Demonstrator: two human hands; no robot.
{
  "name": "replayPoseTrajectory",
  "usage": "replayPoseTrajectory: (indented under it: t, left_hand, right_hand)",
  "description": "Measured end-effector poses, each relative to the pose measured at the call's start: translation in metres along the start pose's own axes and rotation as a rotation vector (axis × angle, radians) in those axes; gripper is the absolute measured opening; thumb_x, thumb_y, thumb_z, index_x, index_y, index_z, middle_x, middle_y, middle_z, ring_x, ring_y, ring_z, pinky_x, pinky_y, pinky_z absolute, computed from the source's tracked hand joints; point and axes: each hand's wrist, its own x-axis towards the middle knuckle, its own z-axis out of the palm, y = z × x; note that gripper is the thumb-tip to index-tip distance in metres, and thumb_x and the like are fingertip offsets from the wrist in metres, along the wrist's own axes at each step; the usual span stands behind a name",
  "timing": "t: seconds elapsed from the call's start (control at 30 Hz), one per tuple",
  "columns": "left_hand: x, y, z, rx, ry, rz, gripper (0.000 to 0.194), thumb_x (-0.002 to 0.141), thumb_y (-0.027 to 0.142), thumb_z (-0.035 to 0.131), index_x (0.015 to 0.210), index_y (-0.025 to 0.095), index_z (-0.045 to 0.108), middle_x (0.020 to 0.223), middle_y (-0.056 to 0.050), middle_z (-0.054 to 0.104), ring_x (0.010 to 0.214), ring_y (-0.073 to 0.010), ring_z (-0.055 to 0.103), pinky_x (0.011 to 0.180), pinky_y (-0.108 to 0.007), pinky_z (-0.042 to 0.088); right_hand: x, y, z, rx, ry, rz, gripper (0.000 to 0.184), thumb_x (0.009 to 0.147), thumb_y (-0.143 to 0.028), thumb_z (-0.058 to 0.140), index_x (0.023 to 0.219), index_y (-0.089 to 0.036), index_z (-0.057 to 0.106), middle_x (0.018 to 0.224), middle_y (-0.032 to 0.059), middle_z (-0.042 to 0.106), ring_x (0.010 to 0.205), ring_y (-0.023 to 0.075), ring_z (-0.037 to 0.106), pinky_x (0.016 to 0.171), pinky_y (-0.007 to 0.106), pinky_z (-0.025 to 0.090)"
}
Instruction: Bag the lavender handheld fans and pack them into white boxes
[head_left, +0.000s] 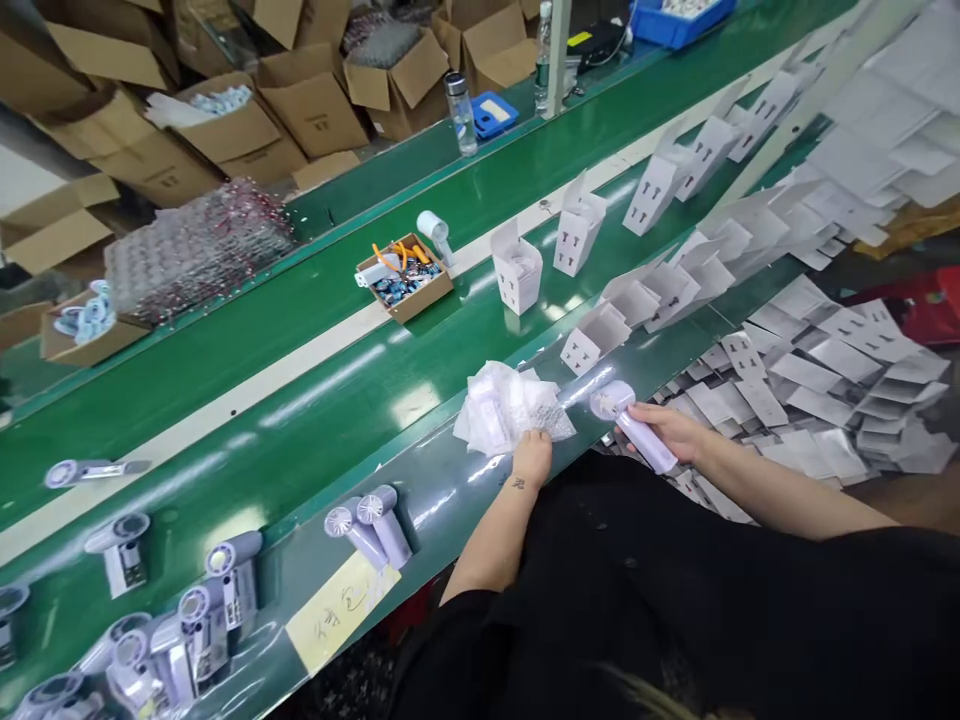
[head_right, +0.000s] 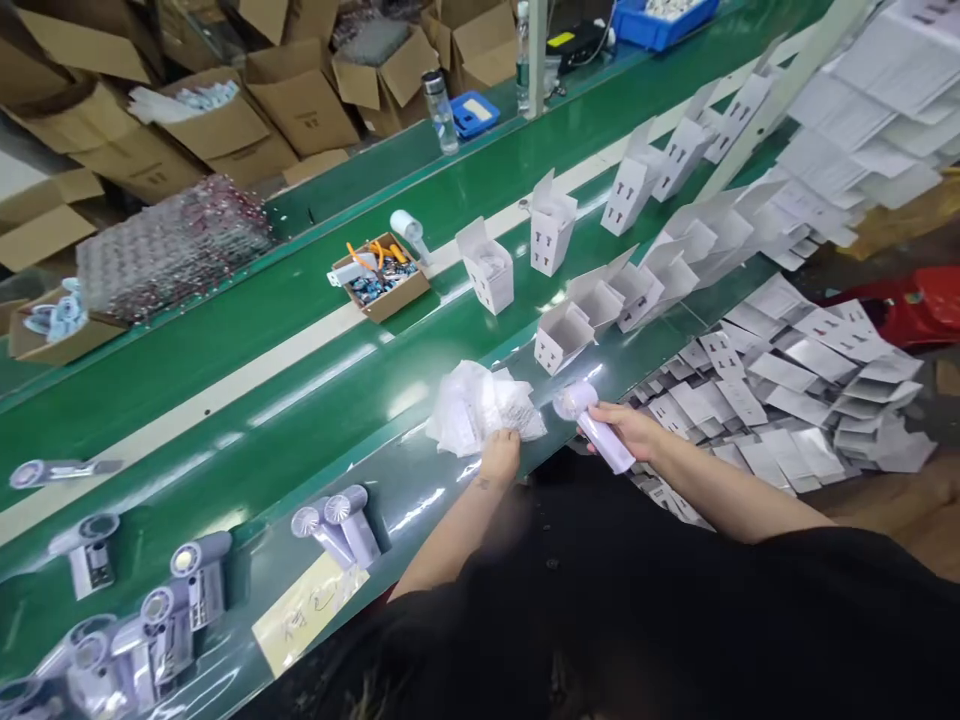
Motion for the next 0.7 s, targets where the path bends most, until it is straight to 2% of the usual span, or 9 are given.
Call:
replayPoseTrajectory:
  t: [0.07,0.13,0.23,0.33,0.4,0.43,0.5,0.6,0.7]
  left_hand:
    - [0.008,-0.001,0.003,0.001,-0.009,-0.002,0.015,0.083,0.016,0.051,0.077,0.013,0.065,0.085,-0.012,0.063,0.094,-0.0233,0.058,0.088,-0.04,0.043]
    - [0.011,0.001,-0.001,-0.012,-0.004,0.003,0.022,0.086,0.02,0.046,0.083,0.015,0.067,0.087,-0.01,0.064,0.093,-0.0214,0.058,0.087,-0.037,0.044]
    - [0.012,0.011,-0.005,-0.29,-0.041,0.017,0.02,0.082,0.022,0.049,0.087,0.017,0.068,0.087,-0.006,0.067,0.088,-0.0182,0.059,0.082,-0.032,0.045]
    - [0.012,0.022,-0.007,-0.683,-0.004,-0.11,0.016,0.075,0.024,0.055,0.079,0.014,0.066,0.07,-0.002,0.063,0.067,-0.0144,0.056,0.068,-0.027,0.046]
    - [0.011,0.029,-0.009,-0.763,0.078,-0.188,0.018,0.075,0.029,0.054,0.076,0.014,0.063,0.061,0.001,0.057,0.057,-0.0111,0.049,0.062,-0.025,0.043]
    - [0.01,0.032,-0.012,-0.763,0.112,-0.181,0.019,0.076,0.031,0.052,0.075,0.015,0.061,0.061,0.001,0.055,0.056,-0.0104,0.048,0.061,-0.024,0.042]
    - [0.005,0.037,-0.017,-0.701,0.156,-0.085,0.018,0.079,0.032,0.051,0.076,0.016,0.059,0.065,0.001,0.054,0.061,-0.0112,0.049,0.065,-0.025,0.042]
    - [-0.007,0.041,-0.024,-0.408,0.208,0.16,0.019,0.084,0.032,0.047,0.078,0.019,0.059,0.073,-0.002,0.056,0.076,-0.0158,0.052,0.074,-0.03,0.043]
    - [-0.019,0.039,-0.023,-0.119,0.219,0.353,0.021,0.088,0.026,0.042,0.08,0.019,0.06,0.076,-0.005,0.057,0.08,-0.0188,0.052,0.076,-0.033,0.043]
  right_hand:
    - [-0.003,0.01,-0.005,-0.001,-0.104,0.008,0.035,0.074,-0.021,0.067,0.105,-0.023,0.05,0.092,0.0044,0.064,0.08,0.0192,0.066,0.059,0.031,0.058]
    - [0.001,0.014,0.002,-0.024,-0.211,0.041,0.049,0.069,-0.021,0.071,0.111,-0.024,0.047,0.095,0.0037,0.063,0.082,0.0193,0.066,0.059,0.031,0.058]
    - [0.016,0.01,0.021,-0.07,-0.326,0.096,0.059,0.064,-0.022,0.075,0.115,-0.023,0.046,0.092,0.0027,0.063,0.077,0.0179,0.066,0.057,0.029,0.058]
    - [0.029,-0.001,0.033,-0.162,-0.307,0.107,0.05,0.064,-0.024,0.076,0.108,-0.018,0.051,0.083,0.0038,0.064,0.071,0.0168,0.065,0.054,0.027,0.057]
    - [0.031,-0.007,0.034,-0.246,-0.226,0.111,0.042,0.065,-0.024,0.076,0.101,-0.015,0.055,0.078,0.0045,0.065,0.067,0.0161,0.064,0.053,0.027,0.057]
    - [0.031,-0.009,0.032,-0.278,-0.184,0.118,0.039,0.066,-0.024,0.076,0.097,-0.014,0.056,0.075,0.0047,0.065,0.065,0.0159,0.064,0.053,0.027,0.057]
    - [0.027,-0.011,0.029,-0.301,-0.12,0.142,0.033,0.067,-0.025,0.075,0.091,-0.014,0.057,0.071,0.0049,0.065,0.063,0.0162,0.064,0.052,0.028,0.057]
    - [0.02,-0.01,0.029,-0.257,-0.063,0.14,0.03,0.066,-0.023,0.075,0.086,-0.014,0.055,0.068,0.0044,0.065,0.061,0.0172,0.064,0.05,0.029,0.057]
    - [0.016,-0.005,0.035,-0.187,-0.005,0.104,0.03,0.067,-0.021,0.074,0.088,-0.016,0.054,0.065,0.002,0.063,0.055,0.0164,0.062,0.048,0.03,0.056]
